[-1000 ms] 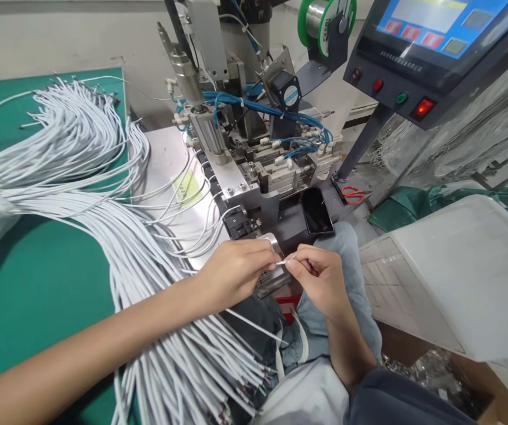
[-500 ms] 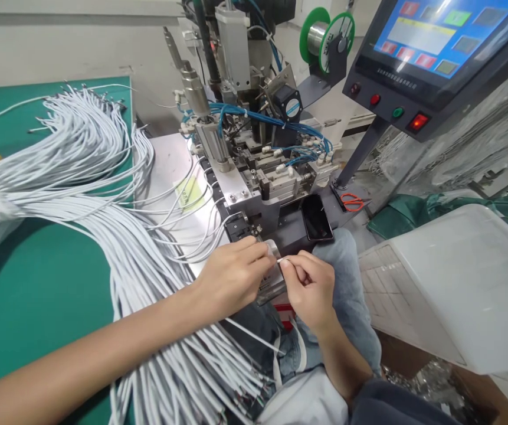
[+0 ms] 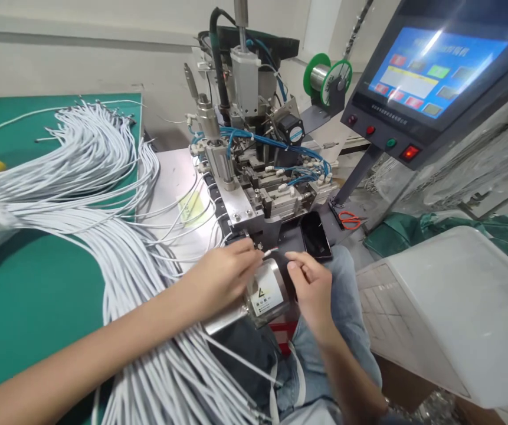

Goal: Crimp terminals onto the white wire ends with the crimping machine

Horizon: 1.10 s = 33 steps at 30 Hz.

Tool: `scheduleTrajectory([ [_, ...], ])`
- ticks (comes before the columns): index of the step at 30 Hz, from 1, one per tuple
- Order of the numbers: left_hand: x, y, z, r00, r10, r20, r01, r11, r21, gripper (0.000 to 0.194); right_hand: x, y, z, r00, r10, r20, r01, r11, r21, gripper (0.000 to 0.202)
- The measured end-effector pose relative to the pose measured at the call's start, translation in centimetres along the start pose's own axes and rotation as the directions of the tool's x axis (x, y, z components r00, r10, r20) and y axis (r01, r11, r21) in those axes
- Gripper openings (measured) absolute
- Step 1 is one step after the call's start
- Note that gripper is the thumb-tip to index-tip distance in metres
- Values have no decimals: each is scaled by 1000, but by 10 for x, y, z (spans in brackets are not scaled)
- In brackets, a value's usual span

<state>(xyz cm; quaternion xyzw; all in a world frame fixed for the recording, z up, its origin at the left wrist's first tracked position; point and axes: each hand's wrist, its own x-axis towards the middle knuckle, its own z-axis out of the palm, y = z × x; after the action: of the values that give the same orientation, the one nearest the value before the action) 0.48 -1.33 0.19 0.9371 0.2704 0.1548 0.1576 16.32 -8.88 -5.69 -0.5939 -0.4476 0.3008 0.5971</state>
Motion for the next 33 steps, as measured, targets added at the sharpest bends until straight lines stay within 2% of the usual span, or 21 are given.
scheduleTrajectory([
  [4,5,-16,-1,993,-88,79,68,973,222,29,34,17,3,974,132,184,-151,984,94,16],
  [7,5,-18,2,983,-119,142,78,961,265,27,47,25,14,951,166,259,-209,967,147,16],
  [12,2,-22,9,978,-119,169,73,963,259,24,51,24,28,946,146,289,-193,971,142,13],
  [18,-1,-24,10,982,-130,139,101,975,196,22,59,23,28,914,176,367,-229,968,106,12],
  [27,-1,-20,6,979,-111,169,48,940,339,32,68,20,25,885,106,453,-118,993,-1,16],
  [33,1,-18,5,973,-76,216,-29,895,446,34,66,23,28,876,108,470,-119,993,-7,19],
])
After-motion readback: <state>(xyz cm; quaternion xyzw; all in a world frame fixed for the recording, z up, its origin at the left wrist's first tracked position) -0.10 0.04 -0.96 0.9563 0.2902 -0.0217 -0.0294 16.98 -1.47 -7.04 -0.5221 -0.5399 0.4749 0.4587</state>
